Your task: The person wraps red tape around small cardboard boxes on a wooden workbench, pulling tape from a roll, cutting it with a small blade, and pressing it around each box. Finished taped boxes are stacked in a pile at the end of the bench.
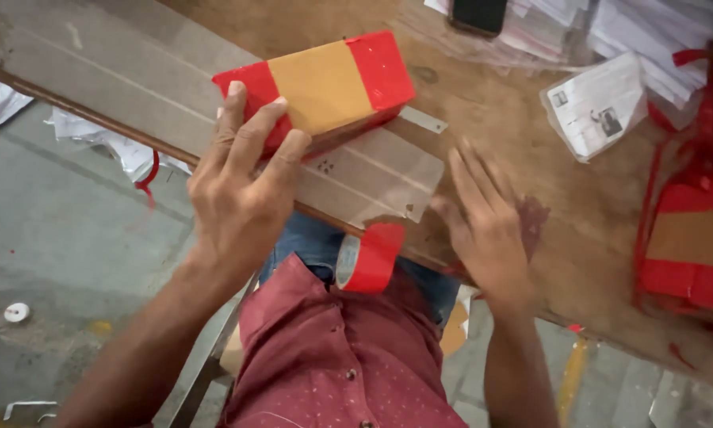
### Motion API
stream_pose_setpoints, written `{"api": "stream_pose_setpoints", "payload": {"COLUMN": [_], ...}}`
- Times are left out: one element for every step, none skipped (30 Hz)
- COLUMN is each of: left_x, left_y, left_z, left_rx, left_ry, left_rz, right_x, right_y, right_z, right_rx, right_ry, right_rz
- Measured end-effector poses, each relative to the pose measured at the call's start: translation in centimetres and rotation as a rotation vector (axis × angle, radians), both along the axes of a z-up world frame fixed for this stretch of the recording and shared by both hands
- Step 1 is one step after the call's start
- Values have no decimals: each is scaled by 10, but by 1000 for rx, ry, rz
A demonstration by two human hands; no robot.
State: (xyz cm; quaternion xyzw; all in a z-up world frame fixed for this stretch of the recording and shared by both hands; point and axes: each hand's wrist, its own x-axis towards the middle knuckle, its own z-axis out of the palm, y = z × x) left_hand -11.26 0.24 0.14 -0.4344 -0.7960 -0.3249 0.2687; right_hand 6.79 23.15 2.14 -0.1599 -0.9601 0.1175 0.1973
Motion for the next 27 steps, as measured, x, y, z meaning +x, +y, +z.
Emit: {"api": "stream_pose_setpoints", "payload": {"left_x": [1, 0, 1, 2, 1, 3, 3, 6, 5, 5, 7, 6, 7, 4, 4, 4, 3, 2, 0, -3, -7, -10, -14, -19, -24, -30, -30], "left_y": [0, 0, 2, 2, 2, 4, 6, 8, 8, 10, 12, 11, 11, 15, 16, 18, 19, 18, 17, 14, 13, 11, 10, 6, 3, 2, -2], "left_z": [2, 3, 4, 3, 3, 5, 7, 7, 8, 8, 7, 5, 3, 3, 0, -1, -2, -2, -1, 0, 2, 4, 4, 3, 1, -1, -2], "left_rx": [-5, -10, -6, -21, -35, -38, -9, 20, 18, 18, 18, 15, 11, 17, 26, 40, 54, 60, 58, 49, 50, 50, 50, 39, 41, 49, 44], "left_ry": [-10, -14, -4, -11, -18, -13, -36, -67, -68, -58, -47, -56, -49, -32, -30, -35, -40, -34, -36, -35, -27, -24, -21, -29, -26, -20, -23], "left_rz": [1, 9, 16, 22, 28, 40, 45, 47, 56, 62, 67, 65, 83, 90, 78, 100, 122, 129, 109, 95, 109, 105, 101, 99, 106, 104, 93], "right_x": [-15, -32, -40, -48, -57, -50, -43, -33, -24, -12, 2, 3, 6, 8, 1, -9, -18, -27, -37, -50, -51, -50, -49, -43, -36, -29, -14], "right_y": [12, 25, 30, 33, 36, 35, 34, 33, 27, 22, 17, 17, 18, 21, 22, 25, 28, 30, 32, 33, 37, 40, 43, 39, 35, 33, 30], "right_z": [-5, -10, -9, -8, -8, -9, -10, -12, -13, -12, -11, -12, -12, -10, -9, -6, -2, -7, -12, -18, -20, -24, -29, -24, -19, -13, -14], "right_rx": [67, 135, 140, 183, 227, 226, 203, 180, 178, 211, 245, 242, 227, 221, 228, 169, 111, 118, 192, 261, 264, 242, 220, 209, 212, 219, 213], "right_ry": [-48, -91, -80, -169, -258, -252, -267, -289, -290, -313, -336, -346, -324, -293, -292, -250, -208, -202, -241, -276, -267, -278, -290, -297, -292, -284, -288], "right_rz": [108, 221, 227, 224, 220, 232, 220, 206, 215, 152, 88, 87, 81, 61, 47, 109, 171, 178, 176, 180, 192, 204, 215, 215, 182, 139, 129]}}
